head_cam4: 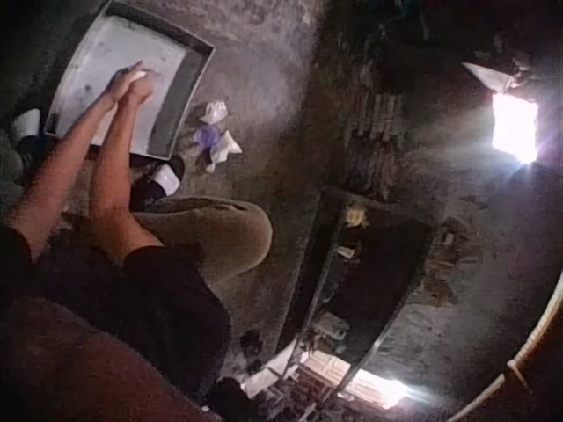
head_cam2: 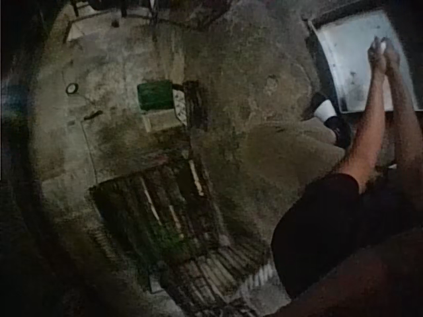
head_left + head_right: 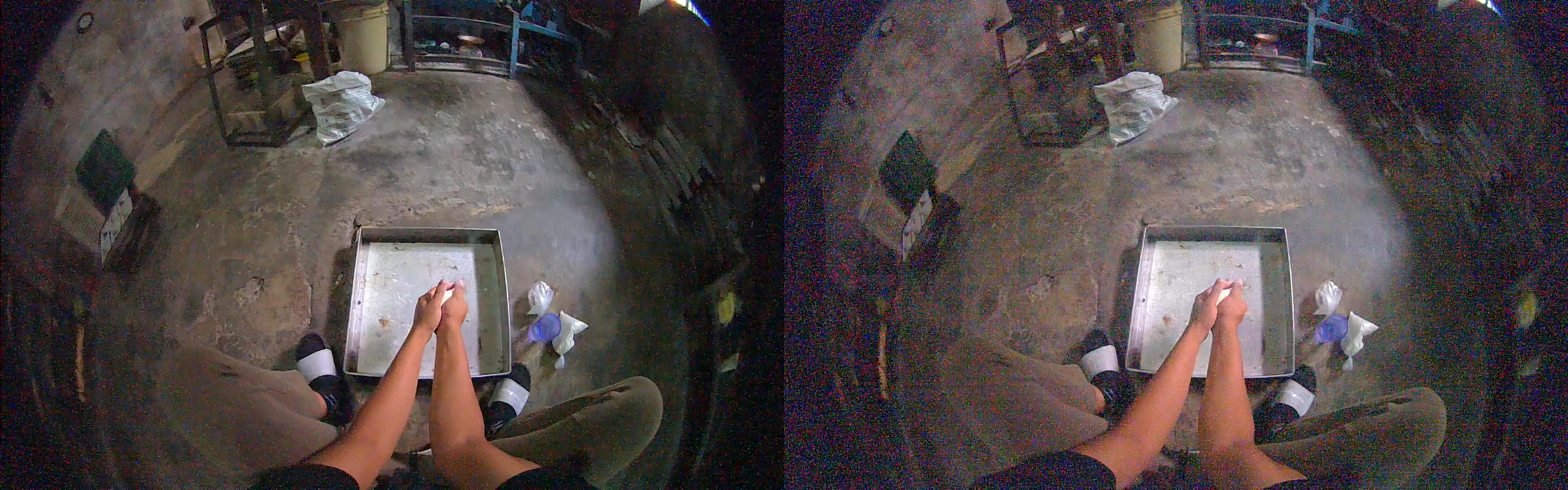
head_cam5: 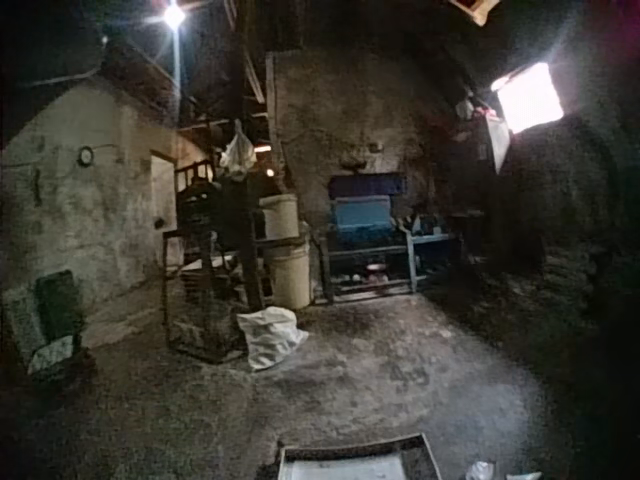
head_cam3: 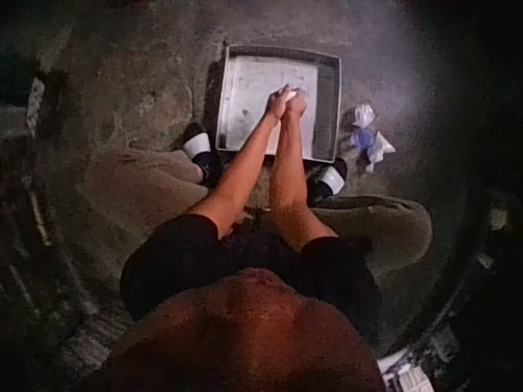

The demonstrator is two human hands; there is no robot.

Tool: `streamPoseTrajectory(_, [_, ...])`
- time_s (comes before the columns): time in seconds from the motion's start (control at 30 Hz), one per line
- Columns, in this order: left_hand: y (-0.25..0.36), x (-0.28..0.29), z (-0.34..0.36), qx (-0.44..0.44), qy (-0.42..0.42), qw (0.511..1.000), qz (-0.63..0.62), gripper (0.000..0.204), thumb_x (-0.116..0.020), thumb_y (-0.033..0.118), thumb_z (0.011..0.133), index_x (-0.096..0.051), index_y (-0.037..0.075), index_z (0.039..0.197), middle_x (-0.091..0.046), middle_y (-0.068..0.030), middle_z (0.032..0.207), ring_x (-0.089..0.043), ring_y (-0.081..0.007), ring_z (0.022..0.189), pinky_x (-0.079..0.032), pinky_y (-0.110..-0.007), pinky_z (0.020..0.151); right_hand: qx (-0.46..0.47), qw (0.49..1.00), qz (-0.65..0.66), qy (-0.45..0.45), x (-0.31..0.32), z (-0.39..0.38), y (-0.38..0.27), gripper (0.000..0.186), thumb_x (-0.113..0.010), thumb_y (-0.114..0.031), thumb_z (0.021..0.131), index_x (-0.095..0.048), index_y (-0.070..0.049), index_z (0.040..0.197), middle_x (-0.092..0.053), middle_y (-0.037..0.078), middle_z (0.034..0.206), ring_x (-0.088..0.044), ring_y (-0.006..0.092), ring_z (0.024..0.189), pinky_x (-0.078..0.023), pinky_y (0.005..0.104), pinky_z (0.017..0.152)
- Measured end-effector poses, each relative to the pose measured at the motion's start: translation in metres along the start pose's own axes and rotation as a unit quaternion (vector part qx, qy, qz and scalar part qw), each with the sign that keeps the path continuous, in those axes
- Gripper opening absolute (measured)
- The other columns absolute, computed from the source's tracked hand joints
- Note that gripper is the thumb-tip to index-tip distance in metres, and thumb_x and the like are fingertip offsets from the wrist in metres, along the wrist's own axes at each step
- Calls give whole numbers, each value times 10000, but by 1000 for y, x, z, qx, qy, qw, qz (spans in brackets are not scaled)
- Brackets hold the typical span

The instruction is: The person kneads a piece of dough by hand inside a metal tray, repeatedly folding and pressing it against the tray surface.

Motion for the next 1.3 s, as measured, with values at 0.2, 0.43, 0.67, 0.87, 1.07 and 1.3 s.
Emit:
streamPoseTrajectory(0.2, [8,-16,-19,-78,76,984,-138,501,-573,407,941,-615,-24,1193,-645,-100,1169,-599,-162,1051,-443,-267,940,196,965,-25,-175,-4,68,39,621,-398,-547,962,-582,12,1159,-596,167,1123,-554,242,986,-428,367,864])
streamPoseTrajectory(0.43, [22,5,-18,-59,291,951,88,484,-636,457,892,-702,-3,759,-682,-72,702,-623,-184,652,-482,-344,619,207,945,-53,-249,-12,33,19,641,-375,-523,984,-440,-20,1376,-523,142,1280,-503,247,1073,-395,375,949])
streamPoseTrajectory(0.67, [24,10,-18,70,291,948,-108,608,-561,587,873,-698,-5,892,-701,-102,843,-648,-230,755,-484,-381,663,135,904,-79,-397,-4,4,11,599,-417,-473,981,-587,47,1225,-604,227,1234,-551,313,1178,-373,355,1022])
streamPoseTrajectory(0.87, [6,20,9,42,-84,930,-356,787,-295,712,915,-443,50,1313,-582,-108,1210,-554,-215,1124,-421,-328,969,258,928,-42,-264,0,4,-1,516,-505,-462,961,-688,14,1042,-688,174,1005,-648,244,938,-480,331,849])
streamPoseTrajectory(1.07, [36,-30,-24,100,-119,960,-234,819,-282,686,936,-334,32,1427,-422,-120,1429,-457,-219,1257,-329,-343,1074,255,965,6,-65,37,-19,-42,585,-560,-498,936,-612,-19,604,-546,24,538,-480,106,504,-391,298,499])
streamPoseTrajectory(1.3, [19,-43,-20,269,-174,927,-194,696,-394,663,920,-564,69,1241,-617,-128,1207,-623,-239,1011,-496,-376,869,272,949,-162,1,51,-4,-35,580,-511,-522,924,-716,11,818,-657,184,671,-619,272,619,-472,416,629])
Point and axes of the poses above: each hand's wrist, its own z-axis towards the middle knuckle, its own x-axis out of the back of the hand, y = z × x, the point moved 1 cm from there along z, towards the middle knuckle
